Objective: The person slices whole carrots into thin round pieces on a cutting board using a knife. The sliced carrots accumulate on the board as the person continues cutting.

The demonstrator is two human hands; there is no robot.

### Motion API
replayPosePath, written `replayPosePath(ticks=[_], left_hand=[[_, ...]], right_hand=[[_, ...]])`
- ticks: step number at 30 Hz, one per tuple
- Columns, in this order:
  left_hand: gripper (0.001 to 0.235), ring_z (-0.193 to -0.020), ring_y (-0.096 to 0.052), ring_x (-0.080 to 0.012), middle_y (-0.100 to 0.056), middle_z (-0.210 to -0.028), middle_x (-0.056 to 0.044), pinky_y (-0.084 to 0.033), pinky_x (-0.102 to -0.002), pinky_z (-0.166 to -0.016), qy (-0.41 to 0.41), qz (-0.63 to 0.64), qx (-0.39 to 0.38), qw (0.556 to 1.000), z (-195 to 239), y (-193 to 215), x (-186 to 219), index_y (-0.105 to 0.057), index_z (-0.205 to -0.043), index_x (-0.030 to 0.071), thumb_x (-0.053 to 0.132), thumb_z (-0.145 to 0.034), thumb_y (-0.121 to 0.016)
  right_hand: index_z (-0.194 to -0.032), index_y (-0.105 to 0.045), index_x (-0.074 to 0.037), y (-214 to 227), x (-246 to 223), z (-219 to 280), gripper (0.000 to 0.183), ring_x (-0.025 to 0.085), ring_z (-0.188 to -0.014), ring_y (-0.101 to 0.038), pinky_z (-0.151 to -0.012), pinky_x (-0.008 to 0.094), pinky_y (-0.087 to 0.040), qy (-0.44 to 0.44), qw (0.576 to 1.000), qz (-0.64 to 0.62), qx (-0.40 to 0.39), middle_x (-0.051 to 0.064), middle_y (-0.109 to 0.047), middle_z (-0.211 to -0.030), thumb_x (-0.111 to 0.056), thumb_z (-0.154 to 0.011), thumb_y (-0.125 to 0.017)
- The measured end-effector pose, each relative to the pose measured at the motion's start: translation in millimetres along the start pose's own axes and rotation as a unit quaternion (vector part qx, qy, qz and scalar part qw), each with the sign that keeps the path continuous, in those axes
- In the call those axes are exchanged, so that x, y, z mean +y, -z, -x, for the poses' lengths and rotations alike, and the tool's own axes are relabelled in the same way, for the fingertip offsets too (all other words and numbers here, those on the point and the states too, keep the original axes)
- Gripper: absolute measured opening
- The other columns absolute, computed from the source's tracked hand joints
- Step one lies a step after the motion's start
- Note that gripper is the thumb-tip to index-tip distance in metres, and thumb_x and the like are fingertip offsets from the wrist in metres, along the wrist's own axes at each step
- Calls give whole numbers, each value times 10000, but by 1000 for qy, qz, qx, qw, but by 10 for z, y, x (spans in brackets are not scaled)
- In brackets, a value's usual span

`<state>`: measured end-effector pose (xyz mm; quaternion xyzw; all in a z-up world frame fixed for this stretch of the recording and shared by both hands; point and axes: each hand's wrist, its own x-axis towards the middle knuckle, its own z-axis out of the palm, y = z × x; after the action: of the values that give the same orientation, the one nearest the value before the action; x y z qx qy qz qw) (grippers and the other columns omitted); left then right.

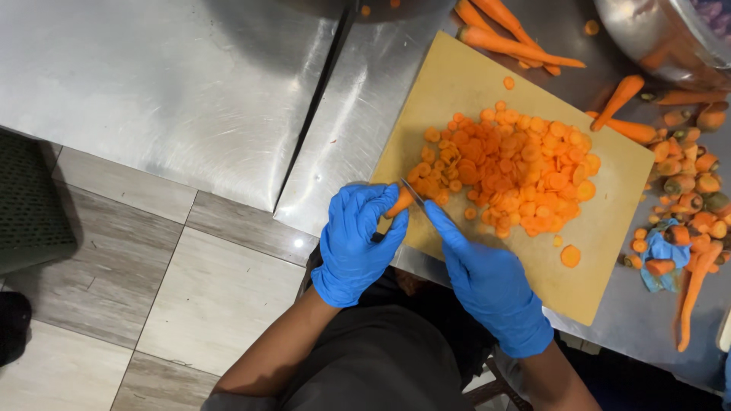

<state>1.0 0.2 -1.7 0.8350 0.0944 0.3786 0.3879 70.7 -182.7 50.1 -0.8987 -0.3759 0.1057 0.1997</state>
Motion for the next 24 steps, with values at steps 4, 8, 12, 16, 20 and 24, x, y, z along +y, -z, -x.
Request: replayPosePath(ticks=[4, 8, 12, 16, 20, 24], left_hand=[[428, -1068, -629, -312, -675, -1136, -90, -537, -374, -882, 9, 5, -5, 1000, -12, 15, 16, -652, -1229, 56, 32, -843, -836], [422, -1068, -632, -307, -676, -1142, -87, -534, -371, -894, 4, 4, -6, 1000, -5, 0, -4, -651, -1234, 59, 25, -855, -835], [417, -1079, -635, -304, -677, -1157, -87, -530, -377, -922, -3, 12, -9, 1000, 13, -4, -20, -647, -1232, 63, 15, -861, -832], [426, -1053, -642, -297, -691, -1145, -80, -531, -366, -886, 5, 23, -3, 1000, 29, -2, -21, -654, -1225, 58, 21, -845, -843], [406, -1063, -645, -295, -690, -1154, -81, -552, -360, -881, 7, 29, 11, 1000, 43, -9, -33, -656, -1198, 72, 29, -842, -848], [413, -1051, -645, -291, -687, -1138, -82, -554, -364, -866, 14, 36, 8, 999, 44, -14, -38, -663, -1198, 70, 29, -834, -853]], right_hand=[[-1517, -485, -311, 9, -4, -23, 612, 338, -509, -594, -514, 480, -470, 3, 1000, 9, -11, 145, -563, -598, -133, -942, -594], [-1525, -473, -314, -10, -46, -79, 619, 328, -482, -590, -487, 476, -471, -12, 999, 33, -34, 136, -565, -584, -126, -946, -582], [-1518, -485, -326, -53, -66, -171, 609, 315, -433, -567, -456, 462, -464, -7, 995, 85, -44, 132, -537, -542, -139, -948, -587], [-1518, -515, -281, -22, -103, -102, 560, 292, -425, -525, -470, 444, -450, 28, 998, 50, 40, 132, -469, -540, -126, -983, -580], [-1503, -537, -266, -5, -94, -42, 529, 279, -414, -509, -478, 441, -444, 19, 999, 10, 49, 148, -436, -534, -127, -994, -582], [-1495, -541, -266, -13, -73, -23, 545, 284, -437, -534, -492, 439, -459, 20, 999, -2, 46, 142, -470, -553, -119, -972, -587]])
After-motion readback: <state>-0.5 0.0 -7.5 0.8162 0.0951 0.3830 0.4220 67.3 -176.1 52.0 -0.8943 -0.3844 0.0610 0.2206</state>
